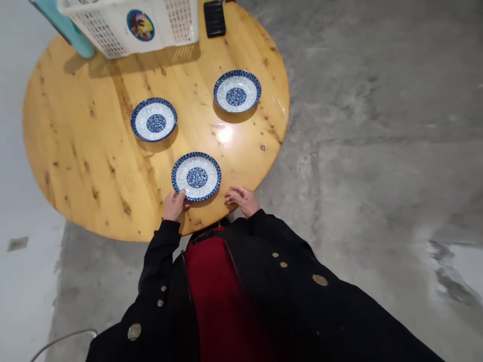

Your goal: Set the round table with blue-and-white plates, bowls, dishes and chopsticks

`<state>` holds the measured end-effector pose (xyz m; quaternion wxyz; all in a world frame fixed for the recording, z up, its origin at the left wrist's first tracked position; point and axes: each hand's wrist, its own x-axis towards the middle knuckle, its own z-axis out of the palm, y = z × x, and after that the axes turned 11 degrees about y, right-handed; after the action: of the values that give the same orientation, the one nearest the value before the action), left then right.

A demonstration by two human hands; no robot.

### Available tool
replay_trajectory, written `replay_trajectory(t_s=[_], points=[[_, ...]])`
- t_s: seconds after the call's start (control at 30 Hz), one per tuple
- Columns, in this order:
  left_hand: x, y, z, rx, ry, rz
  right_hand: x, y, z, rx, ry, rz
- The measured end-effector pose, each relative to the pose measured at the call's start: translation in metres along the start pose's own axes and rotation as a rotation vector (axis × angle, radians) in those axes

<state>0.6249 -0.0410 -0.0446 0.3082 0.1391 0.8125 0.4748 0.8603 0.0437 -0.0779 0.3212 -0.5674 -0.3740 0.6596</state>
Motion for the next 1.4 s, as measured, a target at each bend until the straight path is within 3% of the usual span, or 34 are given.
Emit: replay_trajectory(t_s=[0.2, 0.4, 0.53, 0.73, 0.93, 1.17, 1.4], points=[[0.003, -0.005, 0.007, -0.048, 0.070, -0.053, 0.011, -0.010, 0.036, -0.131, -0.229, -0.187], [0.017, -0.003, 0.001, -0.035, 0.098, -0.054, 0.017, -0.015, 0.046, -0.255, -0.222, -0.201], [0.013, 0.000, 0.000, -0.046, 0.113, -0.061, 0.011, -0.009, 0.034, -0.248, -0.198, -0.134], [-0.015, 0.001, -0.003, -0.077, 0.086, -0.120, -0.005, 0.003, -0.002, -0.127, -0.144, 0.009], [-0.046, -0.003, -0.005, -0.103, 0.091, -0.157, -0.010, 0.002, -0.034, -0.078, -0.025, 0.018], [-0.078, -0.008, -0.005, -0.084, 0.096, -0.173, -0.024, 0.006, -0.045, -0.065, -0.023, 0.082], [-0.113, -0.033, -0.010, -0.038, 0.094, -0.204, -0.039, 0.029, -0.056, -0.106, -0.080, 0.130]])
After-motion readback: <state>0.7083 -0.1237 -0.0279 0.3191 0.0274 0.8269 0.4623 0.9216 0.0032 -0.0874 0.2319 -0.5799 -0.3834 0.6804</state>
